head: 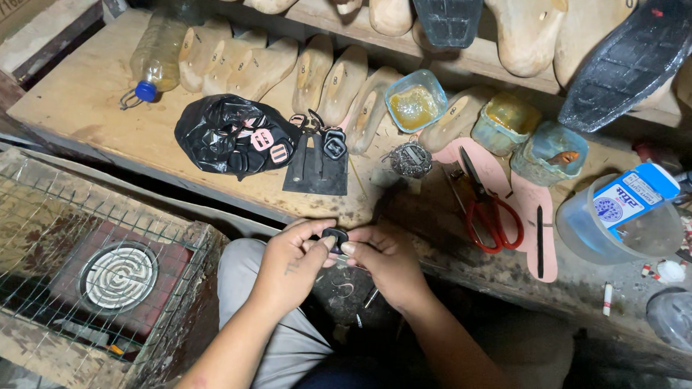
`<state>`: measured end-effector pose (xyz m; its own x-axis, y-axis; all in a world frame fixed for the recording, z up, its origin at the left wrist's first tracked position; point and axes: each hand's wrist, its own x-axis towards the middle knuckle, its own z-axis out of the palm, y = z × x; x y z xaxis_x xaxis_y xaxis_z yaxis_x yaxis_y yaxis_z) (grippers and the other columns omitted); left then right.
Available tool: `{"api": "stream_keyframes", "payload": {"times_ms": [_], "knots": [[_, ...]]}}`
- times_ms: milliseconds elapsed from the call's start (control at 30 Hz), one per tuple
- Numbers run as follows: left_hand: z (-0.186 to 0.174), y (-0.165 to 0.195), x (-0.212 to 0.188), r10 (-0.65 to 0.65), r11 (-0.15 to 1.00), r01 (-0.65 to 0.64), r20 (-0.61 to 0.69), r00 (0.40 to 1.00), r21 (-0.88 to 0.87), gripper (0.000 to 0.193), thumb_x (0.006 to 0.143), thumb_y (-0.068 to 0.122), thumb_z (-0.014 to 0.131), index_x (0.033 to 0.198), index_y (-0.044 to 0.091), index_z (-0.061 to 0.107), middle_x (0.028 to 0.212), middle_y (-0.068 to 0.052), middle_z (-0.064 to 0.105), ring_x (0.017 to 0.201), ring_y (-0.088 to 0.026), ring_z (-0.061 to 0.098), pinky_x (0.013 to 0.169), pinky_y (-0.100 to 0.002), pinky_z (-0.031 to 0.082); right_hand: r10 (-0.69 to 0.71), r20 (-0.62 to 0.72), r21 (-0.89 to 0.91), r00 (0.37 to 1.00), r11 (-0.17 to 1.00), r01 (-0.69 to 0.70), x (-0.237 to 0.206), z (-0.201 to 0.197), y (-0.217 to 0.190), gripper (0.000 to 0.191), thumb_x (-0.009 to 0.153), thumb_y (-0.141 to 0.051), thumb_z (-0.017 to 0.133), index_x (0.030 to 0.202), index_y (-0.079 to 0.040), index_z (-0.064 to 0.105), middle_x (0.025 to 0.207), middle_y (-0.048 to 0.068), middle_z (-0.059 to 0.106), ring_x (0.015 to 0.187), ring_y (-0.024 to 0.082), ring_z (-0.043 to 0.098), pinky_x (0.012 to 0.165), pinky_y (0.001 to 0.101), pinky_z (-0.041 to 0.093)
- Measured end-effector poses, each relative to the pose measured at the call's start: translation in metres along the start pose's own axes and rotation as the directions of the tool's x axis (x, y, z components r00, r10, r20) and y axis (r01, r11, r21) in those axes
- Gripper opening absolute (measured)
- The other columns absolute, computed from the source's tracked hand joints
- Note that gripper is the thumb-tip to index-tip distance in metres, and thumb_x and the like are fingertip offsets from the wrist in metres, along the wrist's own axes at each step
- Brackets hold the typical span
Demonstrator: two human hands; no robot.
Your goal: The person trims excess material from black plastic shoe buckles using red-handled scissors and a metal scraper. They handle several buckles one at a time, cutting and scraping edges, then placing finished pieces into a black plastic bag on the workbench.
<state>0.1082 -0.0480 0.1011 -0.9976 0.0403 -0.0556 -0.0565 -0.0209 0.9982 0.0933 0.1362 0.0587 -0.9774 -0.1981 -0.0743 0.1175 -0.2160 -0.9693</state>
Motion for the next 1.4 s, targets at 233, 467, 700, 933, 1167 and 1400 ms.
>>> {"api": "stream_keyframes", "payload": {"times_ms": [233,467,700,933,1167,1400], "knots": [[-0.009,-0.013,0.019,0.594,0.709,-0.478,-0.072,0.801,0.519,0.015,0.091,-0.001,0.066,0.104,0.003,0.074,0.115,-0.012,0.071,0.105,-0.025,0.069,0.089,-0.034,0.055,-0.472,0.076,-0.933,0.878,0.276,0.229,0.004,-0.043,-0.05,0.043,0.072,-0.02,0.081,0.111,-0.005,0.069,0.11,0.016,0.068,0.104,0.034,0.064,0.091,0.0482,0.05],[-0.005,-0.03,0.026,0.594,0.533,-0.425,0.034,0.804,0.732,0.022,0.074,0.004,0.071,0.094,0.008,0.076,0.118,-0.01,0.072,0.116,-0.031,0.062,0.095,-0.042,0.046,-0.316,0.025,-0.981,0.949,0.174,0.083,-0.001,-0.079,-0.056,0.051,0.069,-0.021,0.08,0.117,-0.006,0.069,0.116,0.021,0.066,0.114,0.042,0.057,0.098,0.0514,0.045],[-0.006,-0.035,0.028,0.544,0.561,-0.386,0.026,0.839,0.732,0.024,0.079,0.012,0.077,0.102,0.011,0.071,0.12,-0.006,0.073,0.121,-0.029,0.06,0.1,-0.042,0.041,-0.534,0.215,-0.915,0.817,0.182,0.359,-0.009,-0.055,-0.055,0.045,0.08,-0.013,0.07,0.124,-0.003,0.062,0.119,0.021,0.065,0.114,0.042,0.059,0.1,0.0512,0.045],[-0.005,-0.031,0.032,0.444,0.648,-0.293,-0.037,0.895,0.703,0.049,0.076,0.014,0.078,0.12,0.009,0.059,0.112,-0.007,0.072,0.115,-0.03,0.061,0.099,-0.044,0.04,-0.399,0.217,-0.839,0.891,0.39,0.379,-0.007,-0.014,-0.047,0.041,0.091,-0.021,0.067,0.128,-0.002,0.06,0.119,0.024,0.066,0.109,0.044,0.063,0.092,0.0486,0.05],[-0.008,-0.027,0.032,0.392,0.666,-0.244,-0.053,0.918,0.705,0.049,0.076,0.014,0.079,0.121,0.008,0.058,0.111,-0.005,0.075,0.115,-0.029,0.062,0.101,-0.043,0.04,-0.184,0.153,-0.937,0.971,0.284,0.201,0.0,-0.009,-0.046,0.032,0.095,-0.03,0.065,0.122,-0.012,0.065,0.109,0.018,0.071,0.1,0.04,0.069,0.088,0.0501,0.054],[-0.007,-0.024,0.032,0.394,0.661,-0.249,-0.045,0.918,0.708,0.049,0.075,0.013,0.079,0.12,0.008,0.058,0.11,-0.005,0.075,0.114,-0.03,0.063,0.099,-0.043,0.041,-0.207,0.109,-0.923,0.972,0.342,0.176,0.002,-0.015,-0.052,0.039,0.092,-0.025,0.066,0.127,-0.009,0.061,0.114,0.021,0.069,0.101,0.043,0.065,0.085,0.0515,0.052]]}}
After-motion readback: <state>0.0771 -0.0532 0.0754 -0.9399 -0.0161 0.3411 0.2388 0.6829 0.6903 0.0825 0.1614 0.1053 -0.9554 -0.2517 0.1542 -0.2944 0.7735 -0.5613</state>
